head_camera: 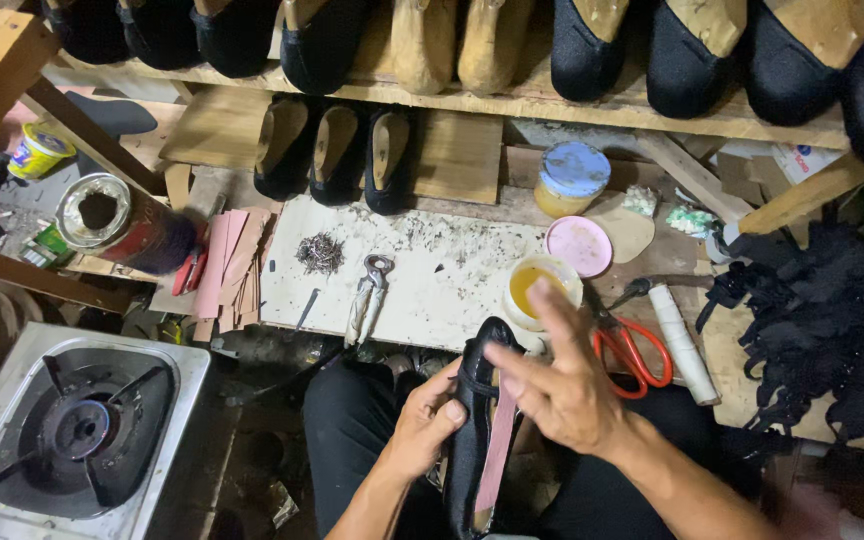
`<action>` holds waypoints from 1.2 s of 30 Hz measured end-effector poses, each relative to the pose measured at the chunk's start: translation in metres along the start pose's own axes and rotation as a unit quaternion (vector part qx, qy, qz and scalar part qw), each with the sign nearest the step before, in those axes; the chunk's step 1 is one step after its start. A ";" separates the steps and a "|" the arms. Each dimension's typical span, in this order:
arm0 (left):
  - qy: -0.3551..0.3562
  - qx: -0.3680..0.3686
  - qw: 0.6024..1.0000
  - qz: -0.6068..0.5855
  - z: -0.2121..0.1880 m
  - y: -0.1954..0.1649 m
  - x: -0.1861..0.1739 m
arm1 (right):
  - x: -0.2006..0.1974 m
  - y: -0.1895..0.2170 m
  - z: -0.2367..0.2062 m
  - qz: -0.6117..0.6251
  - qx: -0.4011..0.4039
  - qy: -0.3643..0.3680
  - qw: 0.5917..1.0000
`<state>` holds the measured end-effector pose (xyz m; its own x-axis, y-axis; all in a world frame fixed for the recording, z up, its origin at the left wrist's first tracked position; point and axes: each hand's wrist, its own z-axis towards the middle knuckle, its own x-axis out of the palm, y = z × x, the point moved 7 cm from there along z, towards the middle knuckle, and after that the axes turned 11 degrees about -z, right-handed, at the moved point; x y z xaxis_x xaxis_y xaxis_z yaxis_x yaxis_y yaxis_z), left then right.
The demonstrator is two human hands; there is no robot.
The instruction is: The person sits on the floor at a workbench holding a black shoe upper with a pink insole board inside it. They apply a yellow adhesive from a small bowl onto the shoe's edge with their fingers, press and smooth the insole board and upper together, briefly place the shoe on a shelf, then pick it back up and continue pressing the glued edges.
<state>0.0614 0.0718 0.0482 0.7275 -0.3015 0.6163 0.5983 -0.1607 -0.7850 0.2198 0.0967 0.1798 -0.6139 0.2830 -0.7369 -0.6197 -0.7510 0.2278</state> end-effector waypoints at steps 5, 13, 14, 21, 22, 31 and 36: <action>-0.015 -0.002 1.000 -0.019 0.002 0.000 0.000 | -0.001 0.008 0.000 -0.013 -0.019 0.009 1.000; -0.046 -0.013 0.998 -0.042 0.003 0.004 -0.005 | 0.004 0.013 0.001 -0.023 -0.052 0.039 0.998; -0.061 -0.015 0.997 -0.052 0.004 0.006 -0.005 | 0.006 0.012 0.001 -0.022 -0.056 0.049 0.997; -0.181 -0.090 0.950 -0.238 -0.015 0.002 -0.018 | 0.014 -0.050 0.006 -0.099 0.080 0.074 0.989; -0.162 -0.091 0.952 -0.244 -0.015 0.000 -0.018 | 0.016 -0.062 0.009 -0.109 0.096 0.087 0.986; -0.160 -0.046 0.956 -0.240 -0.026 0.014 -0.031 | 0.039 -0.101 0.012 -0.165 0.138 0.236 0.948; -0.148 -0.016 0.980 -0.133 -0.029 0.012 -0.033 | 0.023 -0.101 -0.007 -0.070 0.204 0.172 0.961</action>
<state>0.0345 0.0524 0.0162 0.6156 0.0407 0.7870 0.7726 -0.2278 -0.5925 0.2711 0.1751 0.1354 -0.3557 0.0987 -0.9294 -0.8683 -0.4028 0.2896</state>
